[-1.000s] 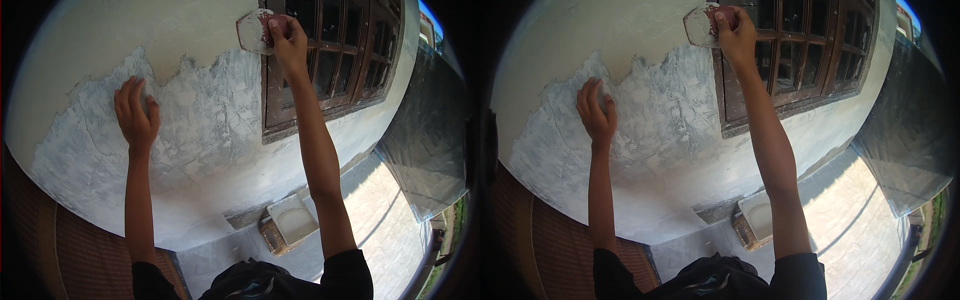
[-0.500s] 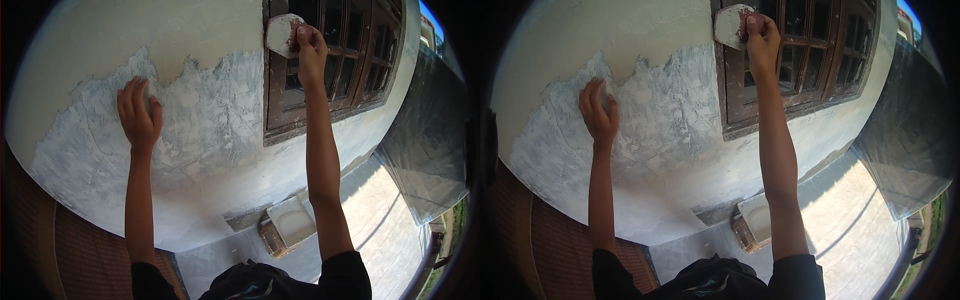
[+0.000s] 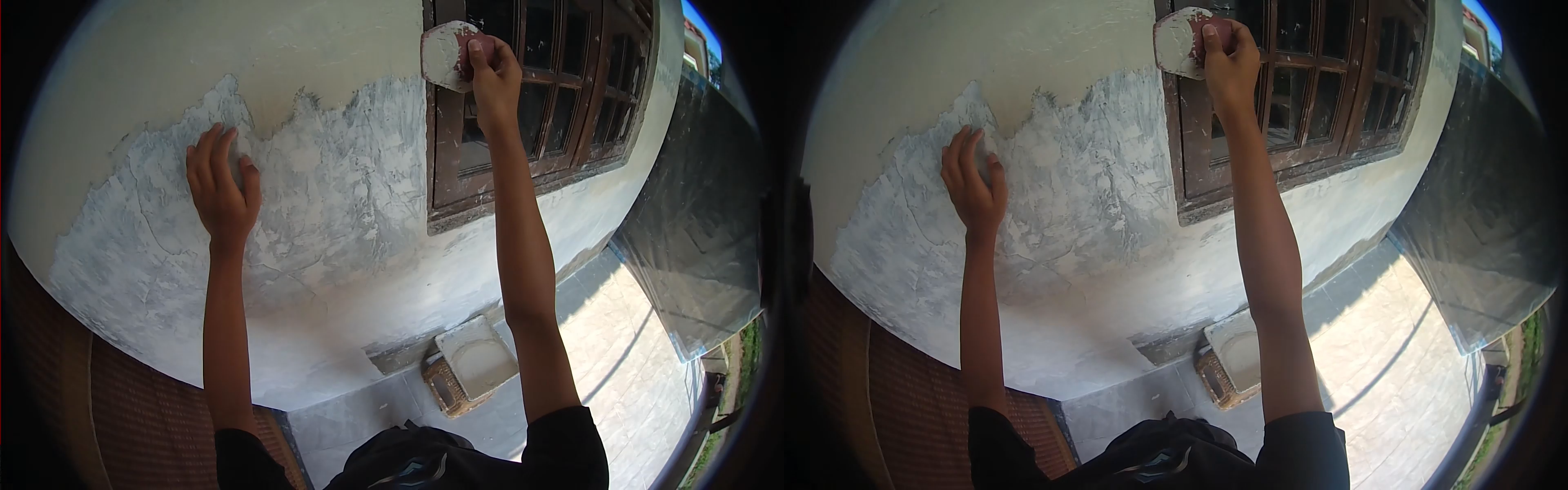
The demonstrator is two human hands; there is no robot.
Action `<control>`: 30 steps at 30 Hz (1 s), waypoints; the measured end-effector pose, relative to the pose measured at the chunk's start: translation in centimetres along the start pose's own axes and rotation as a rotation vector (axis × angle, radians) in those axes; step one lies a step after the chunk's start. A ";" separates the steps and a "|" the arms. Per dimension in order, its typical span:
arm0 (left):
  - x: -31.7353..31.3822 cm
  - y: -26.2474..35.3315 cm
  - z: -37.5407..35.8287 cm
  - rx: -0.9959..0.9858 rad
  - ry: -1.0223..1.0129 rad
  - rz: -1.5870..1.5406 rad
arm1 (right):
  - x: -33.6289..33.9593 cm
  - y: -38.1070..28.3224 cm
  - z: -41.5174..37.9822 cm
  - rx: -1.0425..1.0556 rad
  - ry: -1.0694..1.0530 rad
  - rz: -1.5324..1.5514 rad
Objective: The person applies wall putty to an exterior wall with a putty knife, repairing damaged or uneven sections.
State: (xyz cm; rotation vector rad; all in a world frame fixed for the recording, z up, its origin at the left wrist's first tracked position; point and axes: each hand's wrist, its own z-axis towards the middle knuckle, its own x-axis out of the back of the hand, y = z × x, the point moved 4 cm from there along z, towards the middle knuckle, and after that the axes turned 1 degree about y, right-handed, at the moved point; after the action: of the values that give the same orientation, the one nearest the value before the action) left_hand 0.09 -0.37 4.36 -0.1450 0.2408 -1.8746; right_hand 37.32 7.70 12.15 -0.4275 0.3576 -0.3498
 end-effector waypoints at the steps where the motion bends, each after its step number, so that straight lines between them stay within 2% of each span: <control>1: 0.0 -0.1 0.0 0.001 0.001 -0.001 | 0.5 0.1 0.3 -0.053 0.039 0.074; 3: 0.0 -0.1 0.0 0.004 0.007 0.003 | 0.3 -0.4 0.1 -0.067 0.038 0.143; 5: -0.1 0.0 0.1 0.003 0.006 0.000 | -0.7 -0.9 -0.3 0.050 -0.025 0.183; 6: 0.0 0.0 0.1 0.003 0.002 0.004 | -1.1 -0.2 -0.3 0.076 -0.048 0.104; 9: 0.0 0.0 0.0 0.005 -0.006 0.004 | 0.1 0.3 0.3 -0.010 0.002 0.052; 10: 0.0 -0.1 0.0 0.009 -0.005 0.005 | 0.5 0.5 0.3 -0.049 0.017 0.138; 13: 0.0 0.0 0.0 0.010 -0.003 0.012 | -0.5 -0.8 -0.3 -0.041 -0.036 0.253; 14: -0.1 0.0 0.1 0.009 -0.004 0.009 | -1.1 -0.5 -0.3 0.027 -0.058 0.201; 19: 0.0 0.0 0.0 0.010 -0.007 -0.003 | 0.1 0.6 0.9 -0.029 -0.022 0.108; 21: 0.1 0.0 0.0 0.007 0.002 0.001 | -0.1 -0.8 0.3 -0.036 -0.010 0.262; 23: 0.0 0.1 0.1 0.004 0.005 -0.001 | -1.7 -0.9 0.0 0.055 -0.082 0.217; 26: 0.1 0.0 0.0 0.003 -0.006 -0.003 | -1.1 0.4 0.4 -0.021 -0.070 0.053; 30: 0.1 -0.1 0.0 0.007 0.005 0.000 | -0.4 -0.8 0.6 -0.055 -0.023 0.251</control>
State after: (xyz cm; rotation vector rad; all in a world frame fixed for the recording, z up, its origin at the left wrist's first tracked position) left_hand -0.05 -0.42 4.34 -0.1355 0.2372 -1.8755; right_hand 37.02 7.40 13.10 -0.4345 0.3946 -0.0902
